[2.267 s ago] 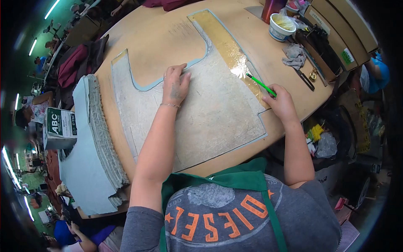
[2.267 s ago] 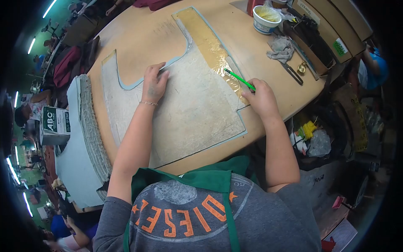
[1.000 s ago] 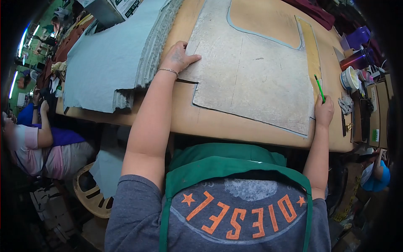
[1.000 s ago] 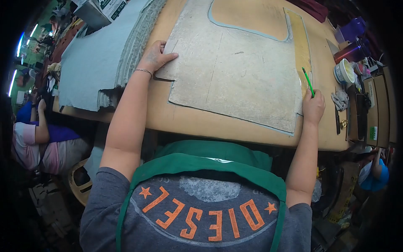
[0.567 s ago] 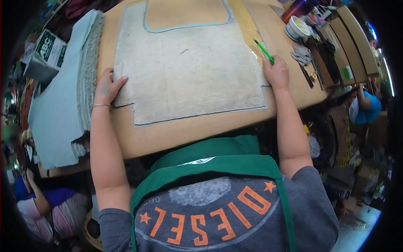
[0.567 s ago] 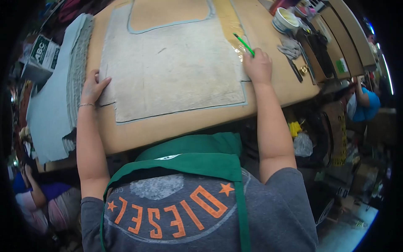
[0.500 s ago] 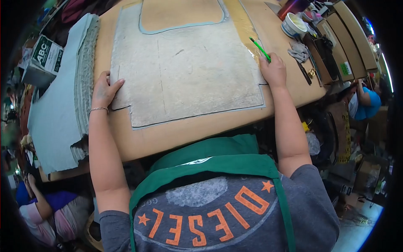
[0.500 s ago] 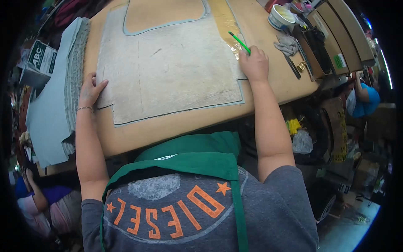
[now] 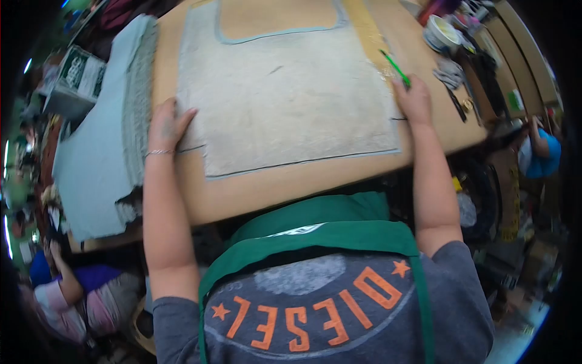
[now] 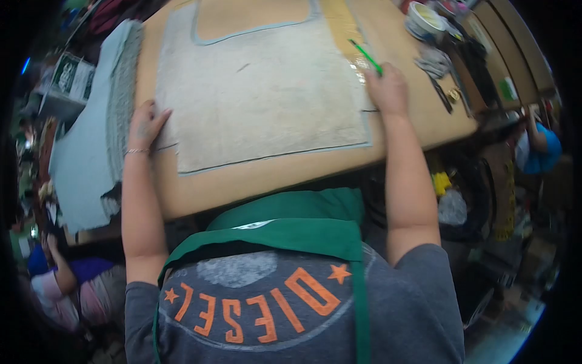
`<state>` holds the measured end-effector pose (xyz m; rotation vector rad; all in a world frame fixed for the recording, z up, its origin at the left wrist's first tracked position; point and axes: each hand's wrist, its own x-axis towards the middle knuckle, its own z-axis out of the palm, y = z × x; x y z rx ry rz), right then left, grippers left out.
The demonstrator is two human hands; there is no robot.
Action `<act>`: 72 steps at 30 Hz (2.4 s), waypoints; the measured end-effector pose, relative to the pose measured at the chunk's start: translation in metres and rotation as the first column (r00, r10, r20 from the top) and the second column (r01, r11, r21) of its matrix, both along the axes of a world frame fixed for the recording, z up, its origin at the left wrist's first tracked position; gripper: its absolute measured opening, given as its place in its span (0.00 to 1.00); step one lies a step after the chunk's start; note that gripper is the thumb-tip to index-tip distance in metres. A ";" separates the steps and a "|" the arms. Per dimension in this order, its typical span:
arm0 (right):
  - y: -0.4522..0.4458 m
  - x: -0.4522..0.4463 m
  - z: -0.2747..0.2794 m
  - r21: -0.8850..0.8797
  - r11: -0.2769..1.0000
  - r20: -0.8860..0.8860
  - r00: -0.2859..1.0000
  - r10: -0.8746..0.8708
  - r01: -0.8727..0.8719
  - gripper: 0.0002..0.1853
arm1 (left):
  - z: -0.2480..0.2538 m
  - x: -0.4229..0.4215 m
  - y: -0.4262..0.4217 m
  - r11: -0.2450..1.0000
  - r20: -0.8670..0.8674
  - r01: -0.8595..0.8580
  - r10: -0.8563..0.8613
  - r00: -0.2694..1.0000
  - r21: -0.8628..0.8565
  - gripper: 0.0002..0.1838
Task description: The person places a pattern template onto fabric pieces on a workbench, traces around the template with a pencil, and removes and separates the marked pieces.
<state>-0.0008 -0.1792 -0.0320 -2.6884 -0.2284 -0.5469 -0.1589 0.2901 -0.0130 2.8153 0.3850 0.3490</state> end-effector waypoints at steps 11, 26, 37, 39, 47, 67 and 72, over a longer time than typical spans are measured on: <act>-0.010 0.010 -0.009 -0.050 0.998 -0.028 0.999 0.036 -0.037 0.20 | -0.024 -0.020 -0.011 0.991 0.326 -0.129 0.132 0.936 -0.033 0.17; 0.002 0.006 0.006 0.358 0.934 0.050 0.999 -0.010 -0.009 0.18 | -0.018 -0.028 -0.004 0.973 0.199 -0.065 0.111 0.974 -0.222 0.17; 0.255 -0.107 0.034 0.953 0.290 -0.255 0.286 0.924 -0.086 0.11 | 0.054 -0.009 0.003 0.969 -0.534 0.165 -0.043 0.844 0.183 0.40; 0.287 -0.124 0.021 0.963 0.253 -0.226 0.233 0.946 -0.091 0.07 | 0.057 -0.006 0.006 0.981 -0.583 0.149 -0.048 0.811 0.127 0.45; 0.321 -0.146 0.007 0.855 0.355 -0.202 0.388 0.899 -0.377 0.08 | 0.056 -0.002 0.009 0.981 -0.630 0.148 -0.034 0.776 0.129 0.52; 0.305 -0.141 0.005 0.786 0.355 -0.146 0.407 0.902 -0.506 0.05 | 0.056 -0.004 0.008 0.984 -0.603 0.150 -0.064 0.795 0.094 0.47; 0.322 -0.146 0.014 0.775 0.358 -0.166 0.379 0.911 -0.521 0.06 | 0.054 -0.003 0.008 0.985 -0.598 0.145 -0.063 0.799 0.090 0.48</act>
